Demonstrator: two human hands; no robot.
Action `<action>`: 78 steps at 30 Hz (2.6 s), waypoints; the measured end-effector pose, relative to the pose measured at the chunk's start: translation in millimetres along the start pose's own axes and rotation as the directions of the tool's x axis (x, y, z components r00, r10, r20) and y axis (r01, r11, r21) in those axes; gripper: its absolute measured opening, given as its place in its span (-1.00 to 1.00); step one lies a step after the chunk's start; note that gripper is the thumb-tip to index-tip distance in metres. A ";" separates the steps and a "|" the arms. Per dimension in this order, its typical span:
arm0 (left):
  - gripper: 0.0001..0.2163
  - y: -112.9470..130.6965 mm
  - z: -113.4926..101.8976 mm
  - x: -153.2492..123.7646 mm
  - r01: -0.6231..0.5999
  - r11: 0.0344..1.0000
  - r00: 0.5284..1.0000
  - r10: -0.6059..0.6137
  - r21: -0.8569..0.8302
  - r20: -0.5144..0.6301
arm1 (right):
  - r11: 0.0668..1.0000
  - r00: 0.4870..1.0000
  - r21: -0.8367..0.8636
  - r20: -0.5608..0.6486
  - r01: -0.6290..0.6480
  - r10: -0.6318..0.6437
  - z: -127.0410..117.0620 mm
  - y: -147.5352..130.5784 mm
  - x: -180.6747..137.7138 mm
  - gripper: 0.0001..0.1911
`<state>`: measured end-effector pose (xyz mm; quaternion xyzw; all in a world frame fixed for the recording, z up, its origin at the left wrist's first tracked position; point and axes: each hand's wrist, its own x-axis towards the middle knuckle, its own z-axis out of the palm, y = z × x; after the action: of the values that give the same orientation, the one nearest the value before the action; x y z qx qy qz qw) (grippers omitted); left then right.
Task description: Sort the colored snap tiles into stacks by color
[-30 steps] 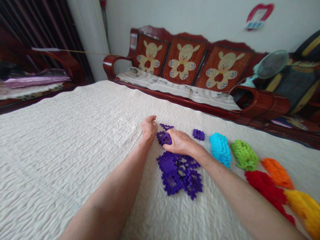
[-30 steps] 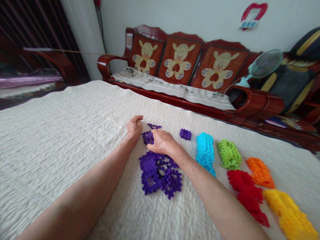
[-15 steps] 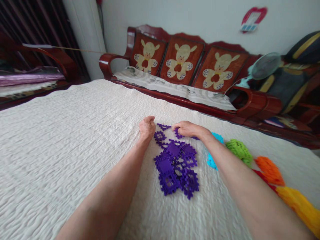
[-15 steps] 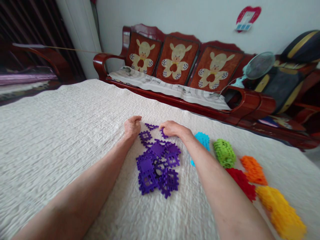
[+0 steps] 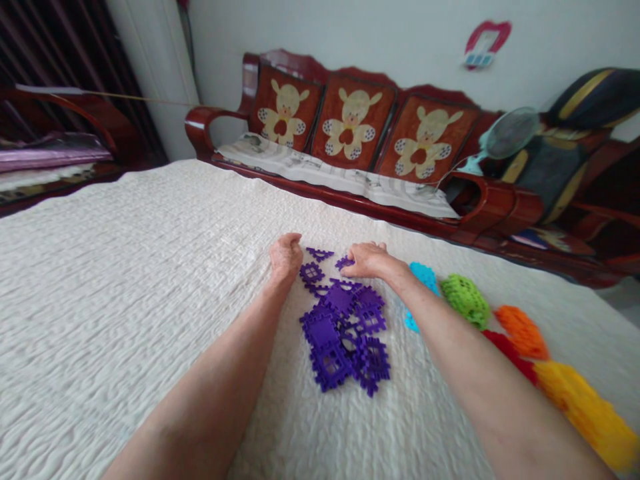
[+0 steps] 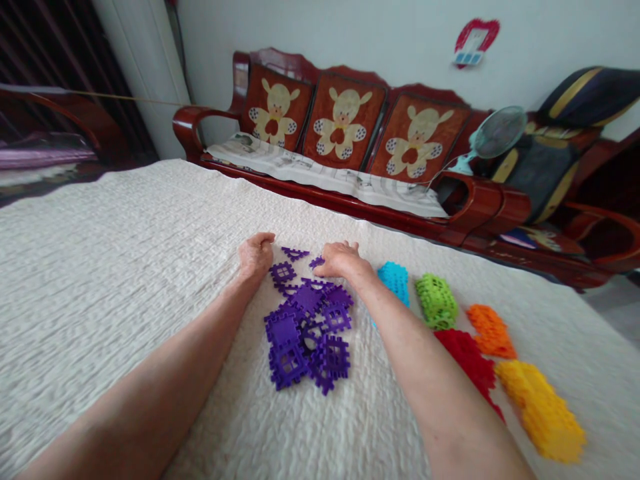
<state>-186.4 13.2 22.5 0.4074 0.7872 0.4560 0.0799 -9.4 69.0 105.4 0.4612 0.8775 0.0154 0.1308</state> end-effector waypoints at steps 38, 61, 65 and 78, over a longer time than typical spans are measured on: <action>-0.69 -1.1 0.0 -1.0 0.006 1.000 0.999 -0.007 -0.012 -0.036 | 0.976 0.998 0.215 -0.067 0.027 -0.013 14.0 91.7 -16.5 -0.55; -0.63 -1.8 -5.8 1.0 0.133 0.947 0.959 -0.197 -0.293 -0.202 | 0.938 0.977 0.319 -0.199 0.132 -0.070 19.0 -74.0 -8.8 -0.45; -0.64 -2.6 -4.6 1.5 0.117 0.954 0.965 -0.175 -0.277 -0.193 | 0.933 0.982 0.351 -0.190 0.086 -0.018 20.6 -75.5 -11.9 -0.47; -0.69 -2.9 -2.3 2.1 0.106 0.964 0.974 -0.150 -0.243 -0.171 | 0.945 0.962 0.307 -0.205 -0.113 0.182 8.0 -15.7 -2.8 -0.50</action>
<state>-190.6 12.4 22.0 0.2982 0.7572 0.5754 0.0817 -18.6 56.9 95.9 0.5352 0.8421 -0.0510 -0.0432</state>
